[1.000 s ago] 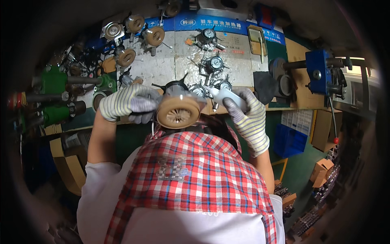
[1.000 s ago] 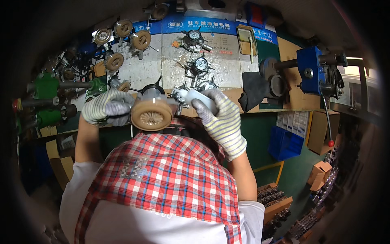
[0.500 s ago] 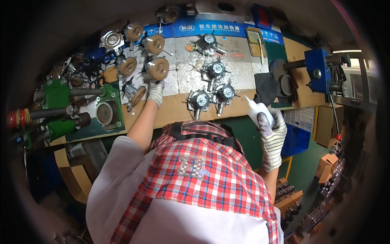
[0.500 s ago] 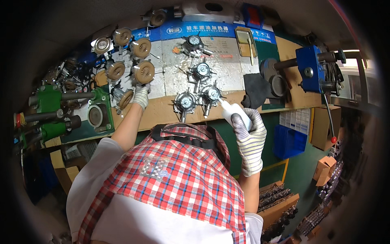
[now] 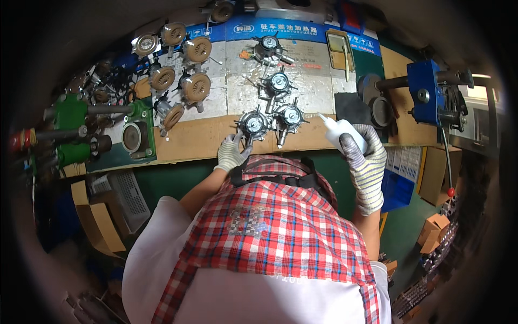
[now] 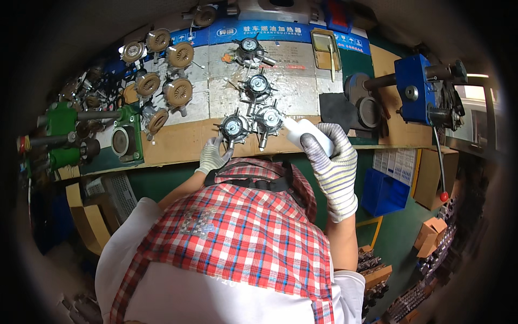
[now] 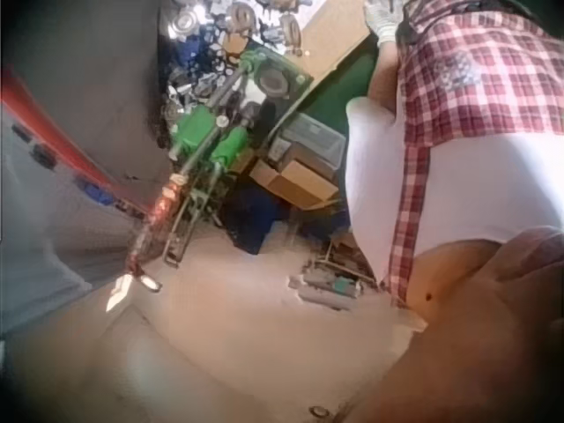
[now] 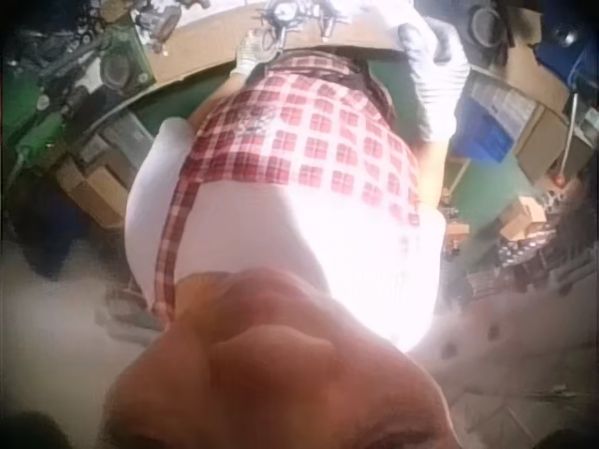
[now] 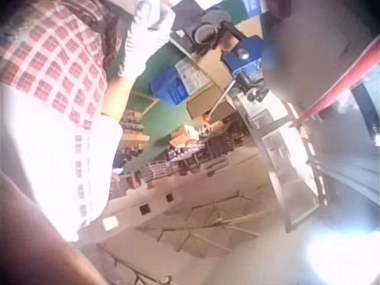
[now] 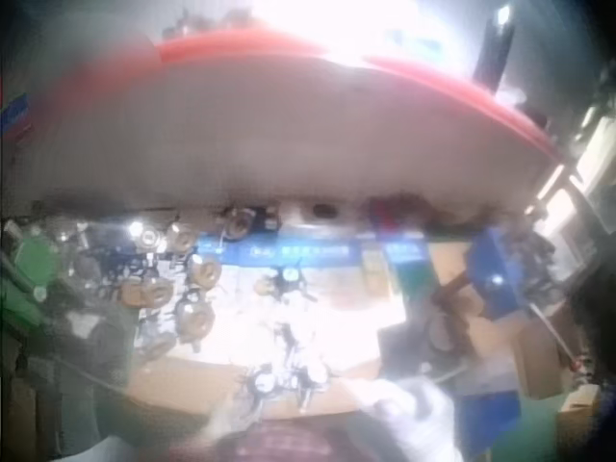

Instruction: The person puts on gloves and applies lubricant to several small metallic mechanical parts on a workbench. They then pick up black circular components from a cardboard box and attach them to the lubricated parts using a bench vise. The person repeats this process for multiple units, handling each part individually.

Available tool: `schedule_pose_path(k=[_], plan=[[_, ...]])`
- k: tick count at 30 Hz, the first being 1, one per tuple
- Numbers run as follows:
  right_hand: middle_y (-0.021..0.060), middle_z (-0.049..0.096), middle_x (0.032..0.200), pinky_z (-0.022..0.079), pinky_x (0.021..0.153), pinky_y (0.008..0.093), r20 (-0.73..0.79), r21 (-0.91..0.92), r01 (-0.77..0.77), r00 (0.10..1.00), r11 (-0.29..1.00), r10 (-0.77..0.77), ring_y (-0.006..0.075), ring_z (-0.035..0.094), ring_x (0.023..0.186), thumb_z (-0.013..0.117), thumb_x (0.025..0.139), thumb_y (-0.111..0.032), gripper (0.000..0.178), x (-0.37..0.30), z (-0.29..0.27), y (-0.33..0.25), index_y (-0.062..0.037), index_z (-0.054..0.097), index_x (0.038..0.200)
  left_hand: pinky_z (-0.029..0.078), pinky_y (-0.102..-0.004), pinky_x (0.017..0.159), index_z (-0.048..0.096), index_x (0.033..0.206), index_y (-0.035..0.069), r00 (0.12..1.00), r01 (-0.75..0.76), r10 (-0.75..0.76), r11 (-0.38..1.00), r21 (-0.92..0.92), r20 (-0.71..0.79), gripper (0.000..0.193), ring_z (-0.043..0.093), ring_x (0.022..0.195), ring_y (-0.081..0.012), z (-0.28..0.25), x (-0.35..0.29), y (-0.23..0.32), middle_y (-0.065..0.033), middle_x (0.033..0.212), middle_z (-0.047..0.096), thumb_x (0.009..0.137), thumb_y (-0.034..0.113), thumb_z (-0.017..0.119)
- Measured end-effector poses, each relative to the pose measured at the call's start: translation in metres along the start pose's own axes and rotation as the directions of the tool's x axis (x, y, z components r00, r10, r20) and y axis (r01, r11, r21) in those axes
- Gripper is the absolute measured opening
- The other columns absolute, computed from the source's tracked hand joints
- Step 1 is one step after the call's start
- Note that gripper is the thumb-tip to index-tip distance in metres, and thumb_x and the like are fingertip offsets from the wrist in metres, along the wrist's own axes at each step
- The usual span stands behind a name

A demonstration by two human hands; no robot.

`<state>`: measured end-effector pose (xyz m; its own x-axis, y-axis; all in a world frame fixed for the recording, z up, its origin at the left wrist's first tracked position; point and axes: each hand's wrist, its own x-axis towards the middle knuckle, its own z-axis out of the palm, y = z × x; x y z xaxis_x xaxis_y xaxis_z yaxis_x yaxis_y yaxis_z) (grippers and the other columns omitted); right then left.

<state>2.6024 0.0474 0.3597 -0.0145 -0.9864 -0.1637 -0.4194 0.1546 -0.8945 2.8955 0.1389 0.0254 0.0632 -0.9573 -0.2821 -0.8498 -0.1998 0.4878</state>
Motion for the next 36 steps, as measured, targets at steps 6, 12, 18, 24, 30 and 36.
schedule_pose_path(k=[6,12,18,24,30,36], plan=[[0.0065,0.067,0.08,0.05,0.07,0.0282,0.161,-0.025,0.166,0.974,0.986,-0.16,0.0099,0.059,0.075,0.077,0.086,-0.027,0.03,0.03,-0.019,0.003,-0.0013,0.068,0.098,0.051,-0.0513,0.085,0.039,0.144,0.005,0.953,0.244,-0.231,0.969,0.046,-0.197,0.079,0.06,0.1,-0.0407,0.025,0.015,0.037,-0.0255,0.107,0.06,0.079,0.034,0.072],[0.0085,0.069,0.081,0.051,0.07,0.0293,0.293,0.043,0.23,0.928,0.972,-0.232,0.0099,0.06,0.074,0.078,0.085,-0.032,0.036,0.049,-0.031,0.004,-0.0001,0.07,0.099,0.052,-0.0545,0.085,0.034,0.142,0.003,0.888,0.324,-0.385,0.912,-0.253,-0.25,0.065,0.065,0.093,-0.048,0.041,0.015,0.029,-0.0279,0.107,0.066,0.086,0.021,0.061],[0.0089,0.072,0.084,0.052,0.072,0.0284,0.397,0.125,0.21,0.885,0.97,-0.243,0.0105,0.065,0.079,0.078,0.086,-0.033,0.036,0.062,-0.038,0.01,-0.0016,0.07,0.102,0.048,-0.0271,0.065,0.061,0.119,0.006,0.945,0.328,-0.206,0.557,-0.763,0.256,0.041,0.056,0.076,-0.0111,-0.096,0.004,0.073,0.0002,0.087,0.061,0.091,0.035,0.068],[0.0075,0.071,0.085,0.052,0.072,0.0288,0.545,0.115,0.213,0.803,0.97,-0.241,0.0105,0.065,0.079,0.078,0.087,-0.031,0.035,0.059,-0.031,0.004,-0.002,0.07,0.105,0.037,-0.0211,0.046,0.065,0.108,0.004,0.879,0.414,-0.118,0.671,-0.615,0.462,0.038,0.051,0.053,-0.0059,-0.257,-0.059,0.178,0.002,0.069,0.058,0.09,0.038,0.071],[0.0136,0.07,0.087,0.053,0.073,0.0328,0.613,0.074,0.438,0.689,0.896,-0.387,0.0231,0.069,0.079,0.076,0.085,-0.03,0.034,0.059,-0.027,0.0,-0.0024,0.071,0.104,0.056,-0.0441,0.072,0.069,0.11,-0.002,0.909,-0.211,0.21,0.977,-0.036,0.361,0.059,0.069,0.081,-0.0402,-0.307,-0.084,0.247,-0.0222,0.088,0.071,0.081,0.048,0.074],[0.0159,0.07,0.087,0.055,0.07,0.0344,0.603,0.051,0.58,0.631,0.813,-0.488,0.0278,0.071,0.077,0.076,0.086,-0.033,0.036,0.055,-0.025,0.012,-0.0029,0.07,0.104,0.057,-0.0439,0.066,0.071,0.106,0.004,0.838,-0.261,0.208,0.965,0.036,0.505,0.049,0.07,0.076,-0.038,-0.316,-0.071,0.277,-0.021,0.079,0.07,0.08,0.046,0.074]])
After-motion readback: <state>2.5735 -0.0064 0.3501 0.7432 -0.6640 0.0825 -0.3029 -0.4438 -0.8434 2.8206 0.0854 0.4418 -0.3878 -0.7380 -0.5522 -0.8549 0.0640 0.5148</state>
